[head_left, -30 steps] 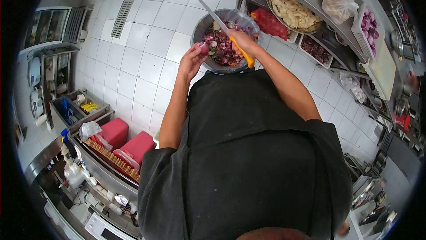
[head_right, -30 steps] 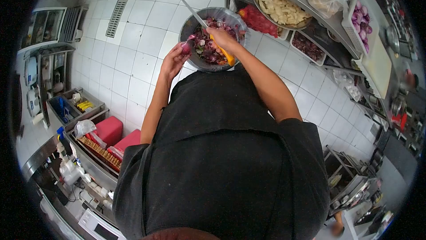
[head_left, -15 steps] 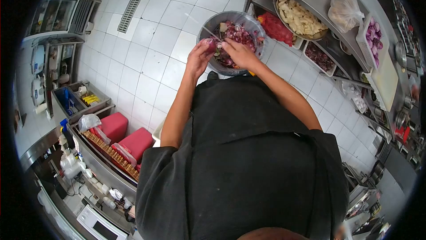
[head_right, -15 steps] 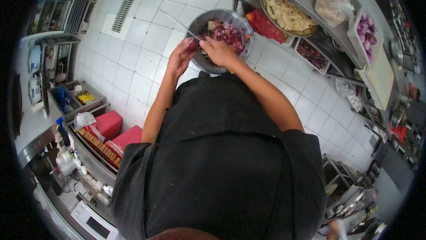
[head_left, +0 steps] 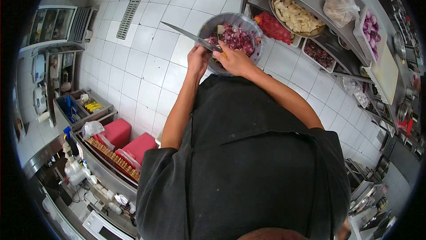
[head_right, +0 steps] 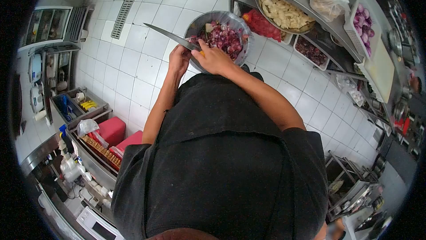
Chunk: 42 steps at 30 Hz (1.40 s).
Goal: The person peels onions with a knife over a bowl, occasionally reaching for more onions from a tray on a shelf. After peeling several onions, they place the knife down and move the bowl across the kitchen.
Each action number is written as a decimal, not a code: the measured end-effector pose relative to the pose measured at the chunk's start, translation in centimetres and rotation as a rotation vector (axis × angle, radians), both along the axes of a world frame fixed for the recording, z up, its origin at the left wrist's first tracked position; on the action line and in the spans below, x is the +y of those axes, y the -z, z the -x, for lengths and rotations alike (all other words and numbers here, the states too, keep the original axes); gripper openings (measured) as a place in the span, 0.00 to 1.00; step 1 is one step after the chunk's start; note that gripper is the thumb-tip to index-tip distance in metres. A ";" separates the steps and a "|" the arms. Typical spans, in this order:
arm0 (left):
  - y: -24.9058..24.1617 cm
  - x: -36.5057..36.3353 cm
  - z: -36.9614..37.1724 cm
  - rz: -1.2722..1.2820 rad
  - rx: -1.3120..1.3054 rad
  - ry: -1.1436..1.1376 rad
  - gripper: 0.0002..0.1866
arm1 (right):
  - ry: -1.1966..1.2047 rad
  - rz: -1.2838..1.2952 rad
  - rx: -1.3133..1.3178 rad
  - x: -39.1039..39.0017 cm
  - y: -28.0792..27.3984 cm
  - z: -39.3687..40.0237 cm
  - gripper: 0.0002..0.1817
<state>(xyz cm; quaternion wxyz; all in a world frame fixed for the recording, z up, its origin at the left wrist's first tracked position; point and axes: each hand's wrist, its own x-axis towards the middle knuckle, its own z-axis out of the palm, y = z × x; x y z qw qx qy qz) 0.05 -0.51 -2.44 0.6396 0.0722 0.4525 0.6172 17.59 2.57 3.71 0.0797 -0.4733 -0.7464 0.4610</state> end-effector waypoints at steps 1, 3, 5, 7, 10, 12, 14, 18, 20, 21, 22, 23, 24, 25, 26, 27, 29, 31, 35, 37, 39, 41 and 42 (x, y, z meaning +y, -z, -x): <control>-0.4 0.0 -0.3 0.011 0.019 -0.006 0.12 | 0.010 -0.011 0.012 0.0 0.0 0.1 0.40; -0.9 -0.1 -1.0 0.033 0.059 -0.019 0.12 | -0.002 0.063 -0.016 0.6 -0.6 0.2 0.40; -0.5 -0.1 -0.6 0.014 0.049 0.002 0.13 | 0.004 0.080 -0.023 0.6 -0.7 0.5 0.40; 0.3 0.0 -0.5 -0.017 0.056 0.025 0.13 | 0.019 0.029 -0.011 0.6 -0.2 0.7 0.40; -0.1 0.0 -0.6 -0.049 0.083 0.044 0.14 | 0.014 0.022 0.037 1.2 0.0 0.8 0.39; -0.9 0.1 -0.8 -0.042 0.071 0.033 0.14 | 0.015 0.014 0.047 1.3 -0.1 1.0 0.38; -0.4 0.2 -0.4 -0.068 0.054 0.066 0.15 | 0.023 0.008 0.056 1.4 -0.3 1.0 0.37; -0.6 0.2 -0.2 -0.060 0.035 0.080 0.17 | 0.062 0.047 0.094 1.6 -0.6 1.1 0.35; -0.3 0.7 -0.1 -0.112 -0.010 0.090 0.19 | 0.100 0.069 0.173 1.8 -0.4 1.1 0.34; -0.5 0.8 -0.1 -0.136 -0.034 0.093 0.21 | 0.125 0.071 0.239 1.9 0.1 1.2 0.34; -0.7 0.8 -0.2 -0.125 -0.039 0.087 0.22 | 0.149 0.073 0.303 2.1 0.6 1.2 0.34; -0.8 1.0 -0.3 -0.116 -0.043 0.079 0.23 | 0.154 0.129 0.310 2.4 1.1 1.2 0.34; -1.0 1.2 -0.5 -0.108 -0.045 0.070 0.24 | 0.158 0.184 0.317 2.8 1.1 1.1 0.34; -1.1 1.3 -0.6 -0.086 -0.018 0.054 0.24 | 0.162 0.240 0.325 2.9 1.1 1.2 0.34; -1.3 1.4 -0.8 -0.064 0.011 0.039 0.25 | 0.168 0.280 0.323 3.0 1.1 1.1 0.33; -1.4 1.5 -0.9 -0.043 0.039 0.025 0.25 | 0.175 0.320 0.321 3.1 0.5 1.1 0.31; -1.6 1.5 -0.8 -0.023 0.041 0.030 0.24 | 0.184 0.540 0.327 3.5 -0.8 0.3 0.30; -1.0 1.4 -0.4 -0.010 0.053 0.065 0.22 | 0.246 0.600 0.390 3.5 -0.4 0.5 0.27; -0.1 0.9 -0.1 0.004 0.042 0.068 0.19 | 0.244 0.681 0.389 3.5 0.1 0.1 0.25; 0.1 0.4 0.0 -0.006 0.024 0.058 0.19 | 0.256 0.785 0.408 3.3 -0.2 0.2 0.27; 0.1 -0.2 0.1 -0.002 0.018 0.033 0.19 | 0.274 0.922 0.434 3.3 -0.5 0.1 0.33; -0.4 -0.2 0.1 -0.002 0.012 0.022 0.20 | 0.261 1.056 0.464 3.8 -0.3 -0.2 0.29; -0.5 -0.5 0.2 0.002 0.011 0.025 0.21 | 0.256 1.124 0.481 3.8 -0.1 -0.4 0.27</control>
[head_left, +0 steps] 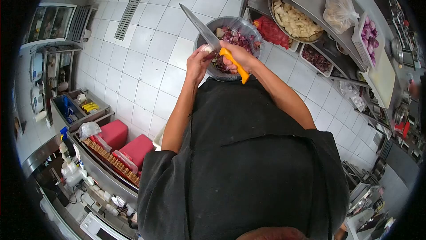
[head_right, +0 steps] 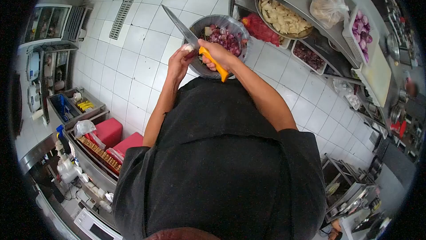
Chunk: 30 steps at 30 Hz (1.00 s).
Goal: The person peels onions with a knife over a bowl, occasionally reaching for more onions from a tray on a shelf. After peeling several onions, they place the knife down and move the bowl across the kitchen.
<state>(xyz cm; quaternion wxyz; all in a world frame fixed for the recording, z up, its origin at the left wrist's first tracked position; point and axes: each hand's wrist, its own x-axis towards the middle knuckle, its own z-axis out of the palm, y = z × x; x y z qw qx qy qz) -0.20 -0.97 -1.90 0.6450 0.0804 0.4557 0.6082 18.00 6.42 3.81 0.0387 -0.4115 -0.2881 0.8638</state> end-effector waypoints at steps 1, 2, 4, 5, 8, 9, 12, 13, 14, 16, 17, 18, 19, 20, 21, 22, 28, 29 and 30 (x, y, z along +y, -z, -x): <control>-0.1 -0.2 0.2 0.006 0.000 0.004 0.21 | 0.000 0.014 0.040 0.1 0.2 -0.1 0.27; -0.2 -0.2 0.3 0.004 0.019 0.019 0.22 | 0.000 0.028 0.080 0.1 0.4 -0.2 0.27; -0.3 -0.5 0.5 0.001 0.058 0.045 0.23 | -0.001 0.064 0.125 0.1 0.9 -0.3 0.27; -0.4 -0.7 0.7 -0.015 0.051 0.045 0.25 | 0.001 0.082 0.131 0.2 1.0 -0.4 0.27; -0.5 -1.1 1.6 -0.060 0.015 0.067 0.27 | 0.032 0.063 0.093 1.4 2.3 -1.3 0.27; -0.8 -1.2 1.8 -0.072 -0.007 0.088 0.27 | 0.047 0.047 0.070 1.5 2.3 -1.4 0.27; -1.1 -1.2 1.8 -0.103 -0.040 0.138 0.29 | 0.051 -0.018 -0.037 1.4 2.6 -0.7 0.31; -1.1 -1.0 1.8 -0.117 -0.046 0.151 0.29 | 0.061 -0.026 -0.047 1.5 2.8 -0.5 0.30; -1.1 -1.1 1.8 -0.117 -0.086 0.136 0.29 | 0.074 -0.037 -0.063 1.7 2.9 -0.5 0.30; -0.9 -1.3 2.3 -0.116 -0.165 0.107 0.28 | 0.099 -0.057 -0.095 2.0 3.2 -0.3 0.29; -0.8 -1.3 2.6 -0.117 -0.177 0.102 0.28 | 0.090 -0.059 -0.092 2.1 3.3 -0.4 0.29; -0.7 -1.3 3.0 -0.117 -0.189 0.097 0.28 | 0.080 -0.060 -0.091 2.3 3.6 -0.6 0.29; -0.5 -1.3 3.2 -0.117 -0.203 0.093 0.27 | 0.071 -0.061 -0.090 2.3 3.9 -0.8 0.29; -0.3 -1.3 3.2 -0.114 -0.224 0.068 0.27 | 0.053 -0.069 -0.096 2.4 4.2 -0.9 0.28; -0.4 -1.2 3.2 -0.113 -0.244 0.044 0.26 | 0.035 -0.078 -0.102 2.5 4.4 -1.0 0.28; -0.5 -1.1 3.1 -0.111 -0.264 0.019 0.26 | 0.017 -0.087 -0.107 2.6 4.6 -1.1 0.27; -0.1 -0.7 3.0 -0.085 -0.322 0.003 0.24 | -0.036 -0.190 -0.213 2.0 4.3 -0.4 0.29; 0.2 -0.8 3.1 -0.080 -0.278 0.007 0.23 | -0.034 -0.203 -0.231 1.9 4.1 -0.4 0.29; 0.2 -0.7 2.8 -0.076 -0.236 0.011 0.22 | -0.034 -0.216 -0.249 1.8 3.8 -0.4 0.29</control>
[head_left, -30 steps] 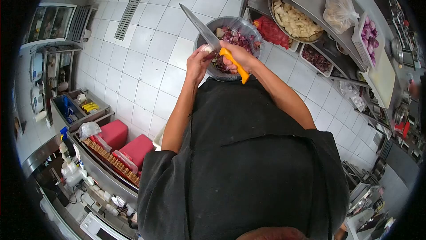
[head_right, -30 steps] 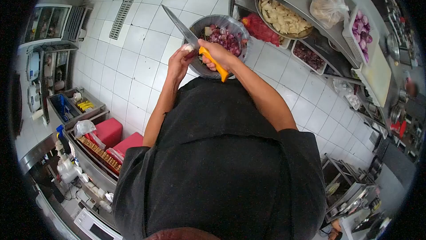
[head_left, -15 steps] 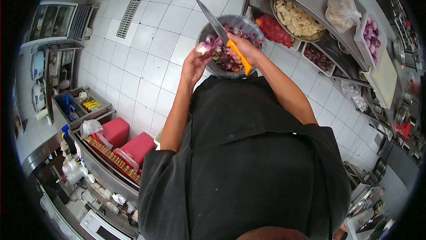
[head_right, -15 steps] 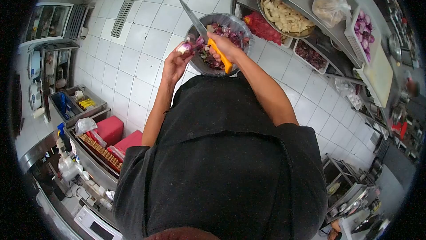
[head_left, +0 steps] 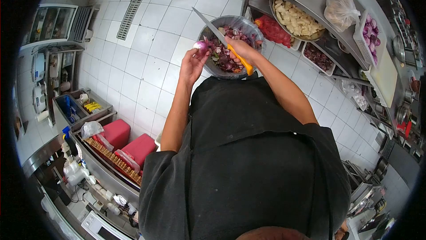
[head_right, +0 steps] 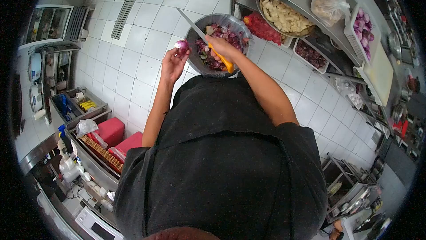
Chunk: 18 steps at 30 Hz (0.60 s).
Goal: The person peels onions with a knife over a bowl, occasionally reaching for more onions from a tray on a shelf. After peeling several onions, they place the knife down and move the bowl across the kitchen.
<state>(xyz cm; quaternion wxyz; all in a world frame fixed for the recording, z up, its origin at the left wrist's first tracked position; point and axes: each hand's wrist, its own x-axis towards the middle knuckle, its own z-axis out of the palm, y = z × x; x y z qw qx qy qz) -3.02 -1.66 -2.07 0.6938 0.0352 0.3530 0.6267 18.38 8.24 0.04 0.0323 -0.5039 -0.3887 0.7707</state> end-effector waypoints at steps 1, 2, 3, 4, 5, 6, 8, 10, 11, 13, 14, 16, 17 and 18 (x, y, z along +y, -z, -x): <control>0.0 0.0 -0.2 0.003 0.043 0.002 0.22 | 0.001 -0.014 -0.018 -0.1 -0.4 0.0 0.29; -0.1 0.1 -0.4 0.014 0.026 -0.007 0.21 | 0.016 -0.083 -0.001 -0.4 -0.7 0.0 0.30; -0.5 0.2 -0.6 0.025 0.009 -0.017 0.21 | 0.031 -0.152 0.016 -0.6 -1.1 0.0 0.30; -1.0 0.3 -0.8 0.035 -0.008 -0.027 0.20 | 0.046 -0.221 0.033 -0.8 -1.4 -0.1 0.31; -1.5 0.4 -1.1 0.044 -0.035 -0.033 0.20 | 0.068 -0.280 0.057 -1.1 -1.7 -0.1 0.31; -2.0 0.5 -1.4 0.051 -0.063 -0.038 0.19 | 0.090 -0.342 0.081 -1.4 -2.8 0.1 0.31; -2.6 1.1 -1.8 0.055 -0.092 -0.045 0.19 | 0.057 -0.488 0.118 -1.7 -5.7 -0.4 0.34; -2.7 1.2 -2.1 0.058 -0.096 -0.053 0.18 | 0.067 -0.629 0.093 -1.8 -6.9 -0.3 0.34; -2.9 1.2 -2.2 0.047 -0.095 -0.043 0.18 | 0.074 -0.700 0.079 -2.0 -7.1 -0.3 0.34; -3.1 1.6 -2.4 0.019 -0.093 -0.019 0.18 | 0.064 -0.760 0.066 -2.0 -7.2 -0.3 0.33; -3.3 1.7 -2.4 0.021 -0.108 -0.016 0.18 | 0.057 -0.790 0.059 -2.0 -7.2 -0.4 0.32; -3.9 1.8 -2.5 0.028 -0.135 -0.015 0.17 | 0.026 -0.937 0.059 -2.5 -7.1 -0.7 0.31; -4.2 1.9 -2.5 0.025 -0.150 -0.023 0.17 | 0.009 -1.010 0.060 -2.7 -7.1 -0.8 0.31; -4.2 2.0 -2.5 0.023 -0.166 -0.030 0.17 | 0.000 -0.987 0.064 -3.0 -8.2 -0.8 0.31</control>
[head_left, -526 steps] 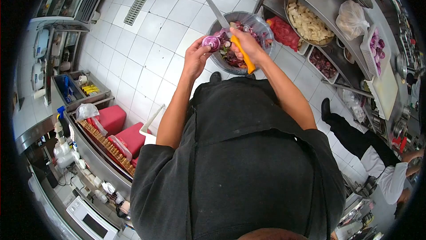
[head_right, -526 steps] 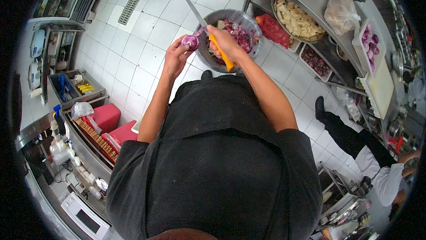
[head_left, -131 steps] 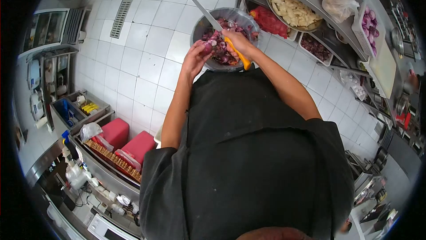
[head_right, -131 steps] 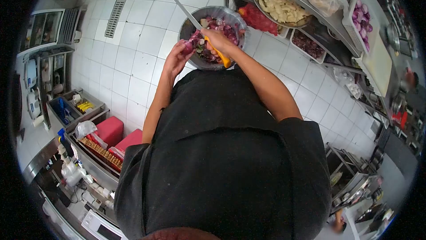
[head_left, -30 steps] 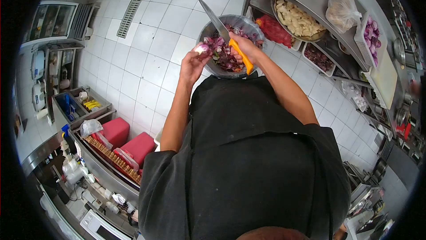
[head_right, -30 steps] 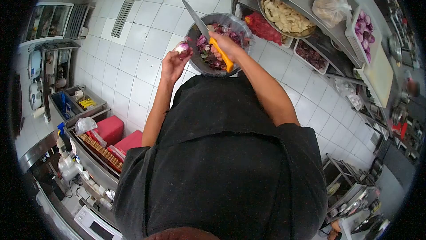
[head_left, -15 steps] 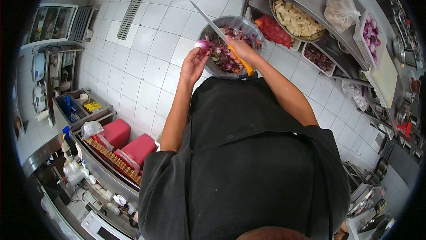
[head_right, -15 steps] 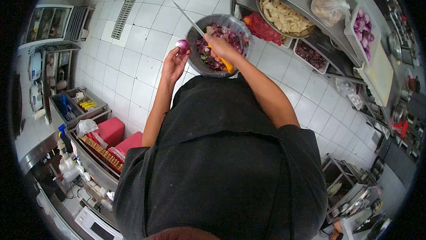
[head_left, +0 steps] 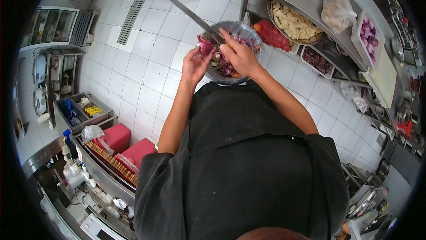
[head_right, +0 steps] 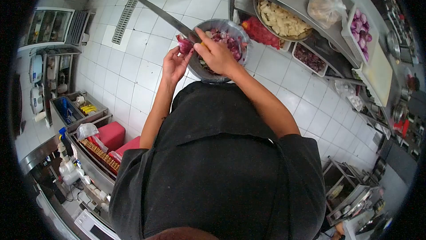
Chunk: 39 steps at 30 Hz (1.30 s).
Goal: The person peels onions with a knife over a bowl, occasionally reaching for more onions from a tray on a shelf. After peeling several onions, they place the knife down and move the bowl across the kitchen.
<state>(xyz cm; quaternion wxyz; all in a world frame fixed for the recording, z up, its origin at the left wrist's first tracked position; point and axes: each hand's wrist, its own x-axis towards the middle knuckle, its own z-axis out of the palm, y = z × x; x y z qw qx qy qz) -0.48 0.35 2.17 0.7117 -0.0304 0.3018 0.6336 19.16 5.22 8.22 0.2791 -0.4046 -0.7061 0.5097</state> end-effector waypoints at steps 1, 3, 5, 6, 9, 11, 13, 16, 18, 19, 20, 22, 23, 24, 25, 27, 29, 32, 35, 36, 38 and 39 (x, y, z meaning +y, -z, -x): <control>-0.1 0.0 -0.1 -0.001 -0.016 -0.007 0.17 | 0.026 -0.011 -0.027 0.1 0.2 0.2 0.32; 0.0 -0.1 -0.2 -0.004 -0.042 0.004 0.17 | 0.082 -0.032 -0.080 0.2 1.3 0.6 0.34; 0.1 0.2 -0.3 -0.025 -0.054 0.006 0.16 | 0.052 0.012 -0.071 0.0 2.4 0.7 0.37; 0.3 0.2 -0.5 -0.042 -0.055 -0.001 0.15 | 0.033 0.035 -0.067 -0.1 2.3 0.8 0.38; 0.7 0.1 -0.8 -0.051 -0.059 0.000 0.13 | 0.002 -0.047 -0.161 -1.0 1.9 1.1 0.39; 0.6 0.1 -1.1 -0.040 -0.041 0.009 0.12 | -0.025 0.012 -0.169 -1.1 1.7 1.2 0.40; 0.7 0.0 -1.3 -0.024 -0.003 0.019 0.12 | -0.039 0.052 -0.193 -1.2 1.7 1.2 0.40; 0.8 -0.1 -1.3 -0.021 0.006 0.027 0.12 | -0.048 0.027 -0.198 -1.2 1.8 1.1 0.39; 0.8 -0.3 -1.4 -0.025 -0.002 0.032 0.12 | -0.043 -0.023 -0.178 -1.2 2.3 1.2 0.38; 0.7 -0.3 -1.4 -0.027 -0.006 0.034 0.12 | -0.039 -0.048 -0.168 -1.2 2.6 1.3 0.38; 0.7 -0.3 -1.4 -0.024 0.000 0.031 0.12 | -0.043 -0.043 -0.171 -1.1 2.8 1.2 0.38; 0.2 -0.3 -1.7 -0.017 0.011 0.025 0.12 | -0.052 -0.031 -0.178 -1.1 2.8 1.2 0.38; 0.2 -0.3 -1.7 -0.018 0.004 0.018 0.12 | -0.049 -0.030 -0.172 -1.1 2.8 1.2 0.37; 0.3 -0.3 -1.7 -0.019 -0.003 0.012 0.13 | -0.046 -0.029 -0.167 -1.0 2.7 1.2 0.37; 0.4 -0.3 -1.7 -0.019 -0.011 0.005 0.13 | -0.044 -0.027 -0.163 -1.0 2.7 1.2 0.36; 0.5 0.0 -1.8 -0.033 -0.038 0.002 0.12 | -0.057 0.064 -0.134 -0.7 2.6 1.2 0.35; 0.3 0.0 -1.8 -0.030 -0.046 0.000 0.12 | -0.056 0.099 -0.109 -0.5 2.8 1.3 0.34; 0.0 0.1 -1.7 -0.010 -0.033 0.007 0.11 | -0.037 0.088 -0.090 -0.6 3.3 1.4 0.32; 0.8 0.3 -1.2 -0.030 -0.036 0.032 0.11 | -0.035 0.111 -0.100 -0.5 2.3 1.3 0.31; 0.9 0.3 -0.9 -0.046 -0.047 0.046 0.11 | -0.032 0.109 -0.107 -0.4 2.4 1.3 0.30; 1.3 0.2 -0.8 -0.044 -0.022 0.068 0.12 | -0.017 0.087 -0.070 -0.4 3.0 1.3 0.30; 0.8 0.4 -0.9 -0.027 0.013 0.075 0.13 | -0.006 0.065 -0.027 -0.3 3.4 1.4 0.30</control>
